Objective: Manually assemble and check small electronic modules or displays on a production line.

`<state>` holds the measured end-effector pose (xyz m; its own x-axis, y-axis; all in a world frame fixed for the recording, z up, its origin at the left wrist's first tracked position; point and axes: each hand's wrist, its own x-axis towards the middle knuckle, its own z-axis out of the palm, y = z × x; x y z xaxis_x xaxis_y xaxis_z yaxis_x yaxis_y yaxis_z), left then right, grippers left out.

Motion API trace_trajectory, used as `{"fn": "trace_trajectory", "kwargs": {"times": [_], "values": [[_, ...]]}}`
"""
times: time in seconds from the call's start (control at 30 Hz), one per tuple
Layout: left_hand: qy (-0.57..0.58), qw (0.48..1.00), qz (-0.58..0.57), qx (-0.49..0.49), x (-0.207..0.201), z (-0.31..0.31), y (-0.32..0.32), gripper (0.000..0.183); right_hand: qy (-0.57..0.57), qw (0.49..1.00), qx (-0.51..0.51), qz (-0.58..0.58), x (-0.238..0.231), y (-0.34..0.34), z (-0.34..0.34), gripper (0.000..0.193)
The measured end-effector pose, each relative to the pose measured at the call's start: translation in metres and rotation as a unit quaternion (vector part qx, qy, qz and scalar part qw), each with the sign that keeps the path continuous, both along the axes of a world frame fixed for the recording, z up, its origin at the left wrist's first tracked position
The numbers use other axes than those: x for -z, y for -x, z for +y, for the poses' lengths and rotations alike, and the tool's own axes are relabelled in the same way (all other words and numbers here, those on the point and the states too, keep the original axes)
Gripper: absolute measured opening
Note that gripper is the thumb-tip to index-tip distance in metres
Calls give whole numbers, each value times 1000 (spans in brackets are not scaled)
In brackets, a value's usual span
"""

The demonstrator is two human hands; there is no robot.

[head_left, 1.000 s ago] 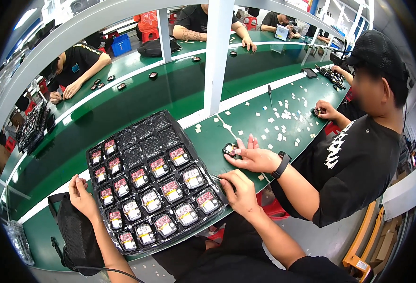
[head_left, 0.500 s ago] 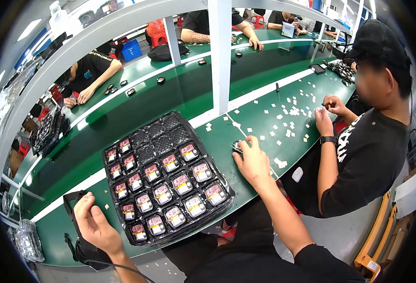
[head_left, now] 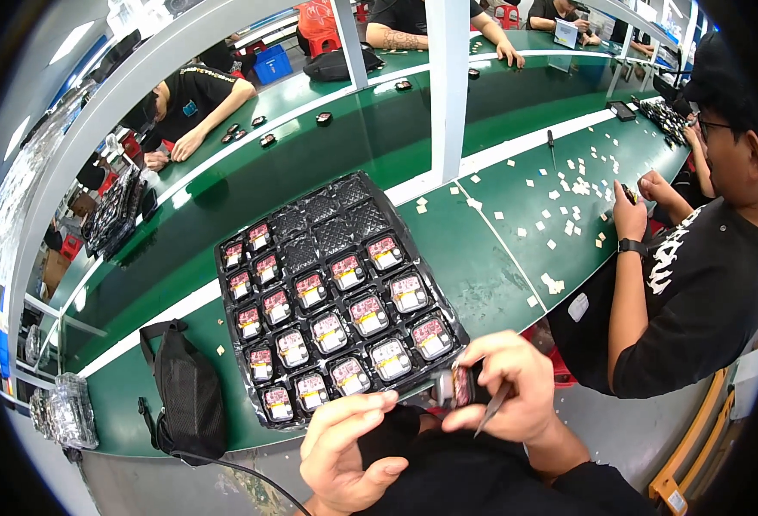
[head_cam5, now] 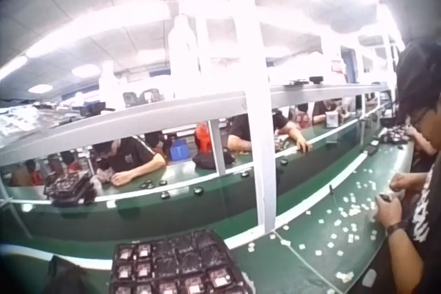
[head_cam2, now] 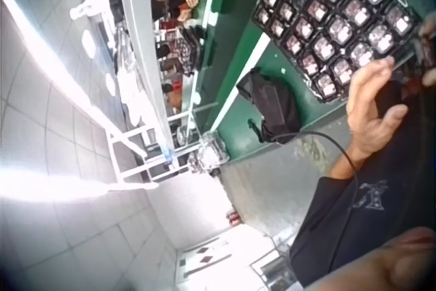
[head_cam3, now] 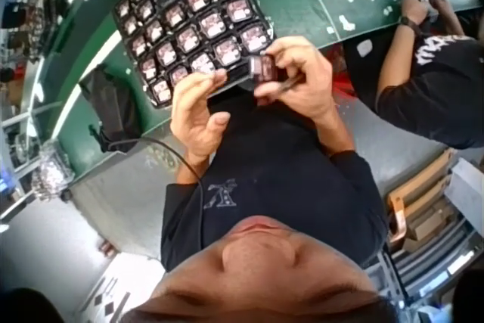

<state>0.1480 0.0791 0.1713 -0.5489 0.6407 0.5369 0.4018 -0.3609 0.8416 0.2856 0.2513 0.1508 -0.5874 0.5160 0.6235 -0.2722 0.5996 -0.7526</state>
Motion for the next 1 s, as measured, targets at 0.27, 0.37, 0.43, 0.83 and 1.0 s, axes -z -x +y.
{"fn": "trace_trajectory", "kwargs": {"times": [0.27,0.37,0.43,0.83,1.0], "values": [[-59,940,-284,178,27,8,-18,58,2,997,-76,31,6,9,-28,55],[-22,940,-319,118,28,8,-25,64,0,997,-77,18,10,8,-29,57],[17,945,-317,81,30,7,-25,72,2,996,-91,7,10,6,-30,59],[-27,928,-367,53,31,4,-22,73,-192,977,57,-79,3,2,-28,33],[-23,931,-359,64,30,3,-22,72,-263,958,99,-64,2,2,-29,30]]}}
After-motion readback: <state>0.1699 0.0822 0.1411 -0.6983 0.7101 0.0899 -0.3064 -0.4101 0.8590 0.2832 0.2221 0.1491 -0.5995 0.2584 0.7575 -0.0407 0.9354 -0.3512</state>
